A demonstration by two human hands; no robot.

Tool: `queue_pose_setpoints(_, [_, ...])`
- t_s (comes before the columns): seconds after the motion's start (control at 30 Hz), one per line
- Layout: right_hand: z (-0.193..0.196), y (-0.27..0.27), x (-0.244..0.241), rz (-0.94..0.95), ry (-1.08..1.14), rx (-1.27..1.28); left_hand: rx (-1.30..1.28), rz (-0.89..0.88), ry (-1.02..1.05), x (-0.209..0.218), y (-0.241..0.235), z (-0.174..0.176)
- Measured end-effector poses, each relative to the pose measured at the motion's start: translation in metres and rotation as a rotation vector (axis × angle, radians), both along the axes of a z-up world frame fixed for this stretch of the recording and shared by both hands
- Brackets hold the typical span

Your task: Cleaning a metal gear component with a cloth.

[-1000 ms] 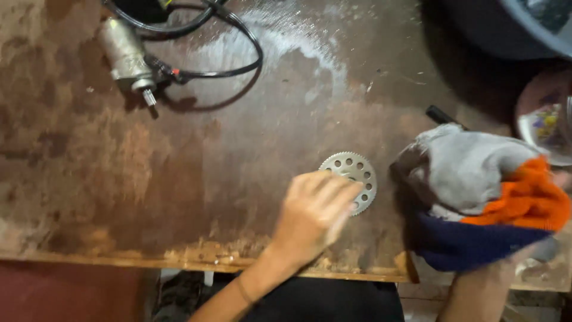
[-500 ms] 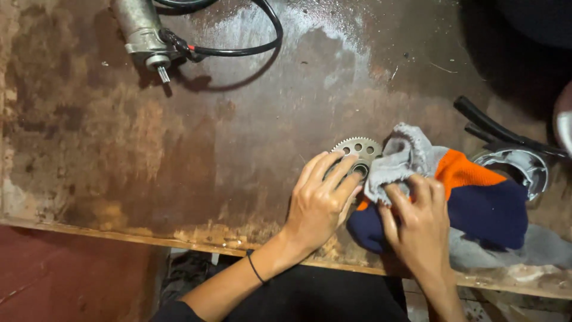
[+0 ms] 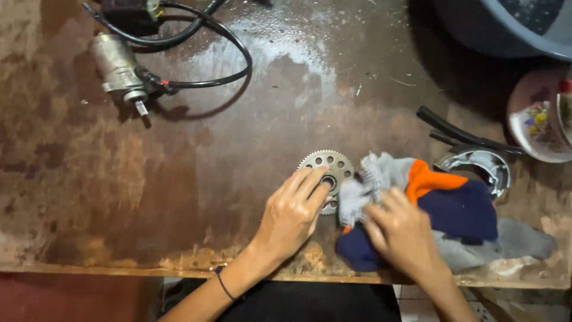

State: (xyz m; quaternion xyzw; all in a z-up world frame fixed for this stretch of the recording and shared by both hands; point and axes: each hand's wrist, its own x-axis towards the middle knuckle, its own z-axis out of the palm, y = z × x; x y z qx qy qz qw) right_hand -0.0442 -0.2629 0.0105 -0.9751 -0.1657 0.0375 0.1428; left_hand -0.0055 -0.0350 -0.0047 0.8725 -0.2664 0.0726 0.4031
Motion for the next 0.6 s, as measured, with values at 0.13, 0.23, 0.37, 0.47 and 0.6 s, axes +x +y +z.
queue_pose_setpoints(0.13, [-0.003,-0.001,0.001,-0.068,0.068,-0.074,0.037,-0.026,0.001,0.006,0.008,0.003])
queue_pose_setpoints(0.23, [-0.005,-0.009,0.003,0.046,0.091,-0.056,0.054,-0.17,-0.013,0.018,0.025,0.007])
queue_pose_setpoints(0.37, [-0.002,-0.008,0.017,0.053,0.062,-0.07,0.056,-0.299,-0.027,0.027,0.031,0.003])
queue_pose_setpoints(0.47, [-0.004,-0.007,0.014,0.074,0.037,-0.037,0.049,-0.337,-0.007,0.033,0.034,0.003])
queue_pose_setpoints(0.6, [-0.002,-0.002,0.027,0.095,0.068,0.006,0.031,-0.399,-0.02,0.042,0.037,0.0])
